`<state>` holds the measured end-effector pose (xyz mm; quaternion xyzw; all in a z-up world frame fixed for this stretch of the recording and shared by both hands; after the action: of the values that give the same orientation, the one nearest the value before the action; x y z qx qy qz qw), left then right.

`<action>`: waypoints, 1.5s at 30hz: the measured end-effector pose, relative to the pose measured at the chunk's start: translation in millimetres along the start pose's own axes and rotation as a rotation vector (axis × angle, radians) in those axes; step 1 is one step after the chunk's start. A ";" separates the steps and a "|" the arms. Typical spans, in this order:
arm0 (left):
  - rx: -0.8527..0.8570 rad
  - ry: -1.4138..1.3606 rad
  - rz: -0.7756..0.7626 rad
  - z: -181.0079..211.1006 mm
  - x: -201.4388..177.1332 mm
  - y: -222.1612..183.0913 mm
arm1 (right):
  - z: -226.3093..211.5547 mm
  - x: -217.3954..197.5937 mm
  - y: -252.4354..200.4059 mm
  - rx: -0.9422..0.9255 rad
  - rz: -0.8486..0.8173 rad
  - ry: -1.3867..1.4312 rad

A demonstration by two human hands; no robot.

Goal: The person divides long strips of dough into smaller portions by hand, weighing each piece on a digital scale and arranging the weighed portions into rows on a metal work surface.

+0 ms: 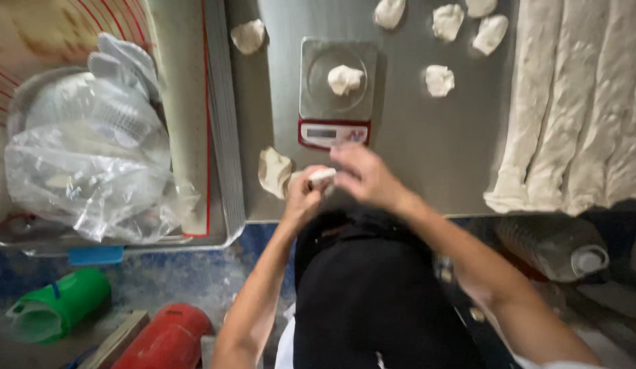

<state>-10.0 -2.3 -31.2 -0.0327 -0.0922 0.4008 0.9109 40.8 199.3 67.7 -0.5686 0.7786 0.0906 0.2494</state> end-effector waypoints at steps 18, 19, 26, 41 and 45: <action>0.393 0.887 -0.212 66.6 46.0 22.1 | 10.6 -10.4 -21.7 0.361 -0.070 0.209; 0.377 0.958 -0.227 61.0 45.9 23.2 | 1.1 -17.1 -21.5 0.292 -0.090 0.330; 0.199 0.751 -0.303 45.2 55.9 22.1 | -21.7 -51.8 53.4 0.136 0.175 0.220; -0.095 -0.242 -0.061 22.8 4.8 27.3 | -18.6 -7.7 20.7 0.026 -0.411 0.087; -0.117 -0.164 -0.154 26.2 10.8 24.0 | -5.2 -12.9 3.9 0.181 -0.249 0.142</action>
<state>-25.4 21.5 -7.1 -0.0454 -0.1920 0.3248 0.9250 38.6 209.3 78.1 -0.6407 0.7229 -0.0518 0.2532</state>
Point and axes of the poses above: each hand's wrist, its own y-axis towards the middle knuckle, its own x-axis out of the palm, z = x × y, the point moved 2 cm from there along y, towards the middle knuckle, and after that the axes turned 15 degrees about x, right-handed, at the moved point
